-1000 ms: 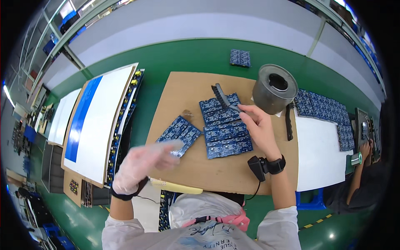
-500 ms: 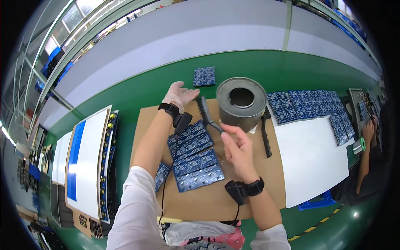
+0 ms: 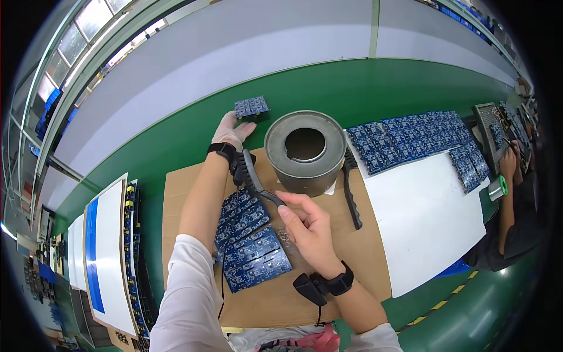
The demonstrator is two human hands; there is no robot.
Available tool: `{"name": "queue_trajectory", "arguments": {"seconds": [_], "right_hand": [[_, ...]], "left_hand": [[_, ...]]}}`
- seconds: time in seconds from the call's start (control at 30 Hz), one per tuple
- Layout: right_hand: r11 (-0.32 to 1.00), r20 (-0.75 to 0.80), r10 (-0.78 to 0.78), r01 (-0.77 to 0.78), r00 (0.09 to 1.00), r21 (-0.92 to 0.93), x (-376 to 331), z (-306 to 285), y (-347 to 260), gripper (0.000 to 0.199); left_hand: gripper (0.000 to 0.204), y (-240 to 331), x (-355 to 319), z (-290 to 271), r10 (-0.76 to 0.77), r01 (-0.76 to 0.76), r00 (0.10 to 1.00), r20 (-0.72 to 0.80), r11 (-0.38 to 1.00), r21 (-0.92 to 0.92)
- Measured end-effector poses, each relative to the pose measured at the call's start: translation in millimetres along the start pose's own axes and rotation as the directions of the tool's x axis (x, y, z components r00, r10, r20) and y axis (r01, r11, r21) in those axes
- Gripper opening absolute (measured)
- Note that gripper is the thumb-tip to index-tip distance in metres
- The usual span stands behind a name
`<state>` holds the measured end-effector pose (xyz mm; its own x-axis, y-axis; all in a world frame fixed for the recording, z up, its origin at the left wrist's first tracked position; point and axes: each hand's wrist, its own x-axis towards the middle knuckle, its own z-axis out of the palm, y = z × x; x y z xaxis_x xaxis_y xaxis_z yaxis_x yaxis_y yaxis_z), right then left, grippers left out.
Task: Inspecting and sorting printed circuit boards at a manual inspection station.
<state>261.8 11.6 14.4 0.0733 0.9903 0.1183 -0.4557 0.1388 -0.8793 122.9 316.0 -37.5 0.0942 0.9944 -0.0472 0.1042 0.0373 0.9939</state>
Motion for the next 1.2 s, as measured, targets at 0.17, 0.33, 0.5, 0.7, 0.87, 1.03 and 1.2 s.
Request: {"name": "queue_trajectory", "arguments": {"seconds": [0.17, 0.33, 0.5, 0.7, 0.87, 1.03, 1.2], "right_hand": [[1.0, -0.005, -0.024, 0.024, 1.0, -0.015, -1, 3, 3, 0.027], [0.999, -0.047, -0.006, 0.004, 0.999, -0.046, -2, -3, 7, 0.027], [1.0, -0.025, -0.027, 0.027, 0.999, 0.0, -1, 6, 4, 0.026], [0.99, -0.019, -0.132, 0.131, 0.991, -0.042, -16, 19, -1, 0.025], [0.99, 0.001, -0.078, 0.077, 0.997, -0.118, -18, 11, 24, 0.025], [0.971, 0.04, -0.133, 0.138, 0.99, -0.196, -19, 16, 26, 0.026], [0.954, 0.039, -0.145, 0.15, 0.989, -0.258, -12, 19, 32, 0.027]], "left_hand": [[0.044, -18, 50, -28, -0.265, 0.152, 0.959, -0.097, 0.776, -0.612], [0.029, -15, 29, -31, -0.163, 0.051, 0.969, -0.184, 0.864, -0.5], [0.021, 59, -85, -111, -0.091, -0.006, 0.984, -0.152, 0.842, -0.54], [0.025, 92, -270, -212, 0.057, -0.144, 0.985, -0.161, 0.785, -0.603], [0.026, 41, -380, -218, -0.205, -0.061, 0.944, -0.257, 0.659, -0.75], [0.029, 34, -460, -171, -0.368, 0.077, 0.923, -0.11, 0.459, -0.885], [0.038, -9, -480, -141, -0.31, 0.066, 0.933, -0.181, 0.644, -0.763]]}}
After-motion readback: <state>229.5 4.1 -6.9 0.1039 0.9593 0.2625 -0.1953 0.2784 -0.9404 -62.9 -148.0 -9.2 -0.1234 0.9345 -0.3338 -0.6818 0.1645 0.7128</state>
